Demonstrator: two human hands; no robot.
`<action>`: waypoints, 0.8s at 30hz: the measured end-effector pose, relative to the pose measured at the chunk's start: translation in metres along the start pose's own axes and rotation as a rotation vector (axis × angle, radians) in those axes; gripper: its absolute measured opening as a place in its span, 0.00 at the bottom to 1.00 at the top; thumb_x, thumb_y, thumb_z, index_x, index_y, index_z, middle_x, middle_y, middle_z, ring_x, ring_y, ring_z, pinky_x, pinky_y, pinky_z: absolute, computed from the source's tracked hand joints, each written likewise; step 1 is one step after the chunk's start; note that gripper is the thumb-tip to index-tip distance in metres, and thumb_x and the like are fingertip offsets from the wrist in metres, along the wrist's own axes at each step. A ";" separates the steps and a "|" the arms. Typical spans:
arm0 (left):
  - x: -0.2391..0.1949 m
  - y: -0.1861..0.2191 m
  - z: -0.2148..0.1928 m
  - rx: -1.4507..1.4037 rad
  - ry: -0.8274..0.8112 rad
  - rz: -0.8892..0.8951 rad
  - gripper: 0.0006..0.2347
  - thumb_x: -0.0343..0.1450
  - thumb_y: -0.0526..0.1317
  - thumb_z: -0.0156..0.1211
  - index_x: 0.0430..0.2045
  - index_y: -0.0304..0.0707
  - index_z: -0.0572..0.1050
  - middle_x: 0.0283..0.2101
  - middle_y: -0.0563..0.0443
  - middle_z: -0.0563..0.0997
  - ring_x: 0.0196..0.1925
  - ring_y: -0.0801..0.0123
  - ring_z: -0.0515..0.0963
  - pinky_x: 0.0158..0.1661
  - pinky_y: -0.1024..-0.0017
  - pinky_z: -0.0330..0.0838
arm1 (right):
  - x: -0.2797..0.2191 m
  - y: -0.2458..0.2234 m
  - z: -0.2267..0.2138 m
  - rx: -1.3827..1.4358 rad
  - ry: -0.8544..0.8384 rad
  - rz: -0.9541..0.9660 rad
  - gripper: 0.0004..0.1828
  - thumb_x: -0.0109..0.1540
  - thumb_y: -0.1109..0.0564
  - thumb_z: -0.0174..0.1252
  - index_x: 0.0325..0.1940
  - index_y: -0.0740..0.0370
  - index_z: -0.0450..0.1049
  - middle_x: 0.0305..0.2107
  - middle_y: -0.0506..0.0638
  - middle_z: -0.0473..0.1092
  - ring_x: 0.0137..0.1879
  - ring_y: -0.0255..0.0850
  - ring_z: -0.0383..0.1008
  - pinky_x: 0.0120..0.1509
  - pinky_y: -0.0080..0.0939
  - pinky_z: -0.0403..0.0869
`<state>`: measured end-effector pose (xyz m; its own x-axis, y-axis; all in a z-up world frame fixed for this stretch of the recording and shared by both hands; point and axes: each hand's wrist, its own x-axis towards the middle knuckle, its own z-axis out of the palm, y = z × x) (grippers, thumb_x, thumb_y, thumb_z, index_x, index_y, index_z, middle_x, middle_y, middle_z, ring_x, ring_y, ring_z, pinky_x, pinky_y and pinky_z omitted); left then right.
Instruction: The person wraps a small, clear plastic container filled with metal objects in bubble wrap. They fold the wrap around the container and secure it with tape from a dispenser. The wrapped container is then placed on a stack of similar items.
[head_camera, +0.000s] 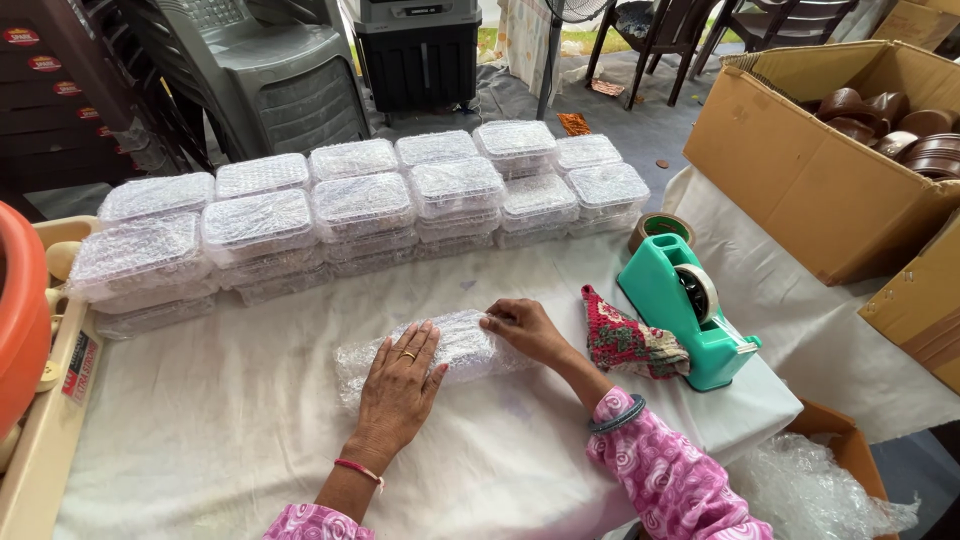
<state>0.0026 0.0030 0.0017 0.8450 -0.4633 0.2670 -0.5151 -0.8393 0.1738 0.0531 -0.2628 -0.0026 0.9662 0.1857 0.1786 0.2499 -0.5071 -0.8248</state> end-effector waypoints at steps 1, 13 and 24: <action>0.000 0.000 0.000 -0.006 -0.006 0.000 0.25 0.77 0.56 0.34 0.69 0.49 0.58 0.73 0.55 0.60 0.75 0.68 0.54 0.72 0.60 0.42 | 0.001 0.003 -0.001 0.031 -0.008 0.029 0.16 0.64 0.47 0.63 0.45 0.63 0.82 0.32 0.54 0.80 0.37 0.37 0.77 0.41 0.39 0.77; 0.001 0.003 -0.007 -0.005 -0.020 0.006 0.25 0.78 0.56 0.34 0.69 0.48 0.58 0.73 0.56 0.59 0.75 0.69 0.53 0.72 0.61 0.42 | -0.017 -0.046 -0.030 -0.627 0.430 -0.369 0.13 0.65 0.50 0.62 0.49 0.57 0.81 0.46 0.49 0.78 0.50 0.44 0.76 0.56 0.48 0.71; 0.000 -0.002 -0.007 -0.078 0.087 0.076 0.24 0.77 0.53 0.38 0.67 0.43 0.63 0.71 0.52 0.65 0.74 0.65 0.59 0.71 0.56 0.50 | -0.056 -0.059 -0.032 -0.678 0.111 -0.286 0.14 0.66 0.47 0.58 0.48 0.56 0.80 0.49 0.48 0.77 0.64 0.45 0.69 0.64 0.56 0.62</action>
<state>0.0028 0.0070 0.0078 0.7893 -0.4954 0.3627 -0.5895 -0.7766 0.2222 -0.0135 -0.2699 0.0537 0.8491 0.3211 0.4193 0.4422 -0.8665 -0.2318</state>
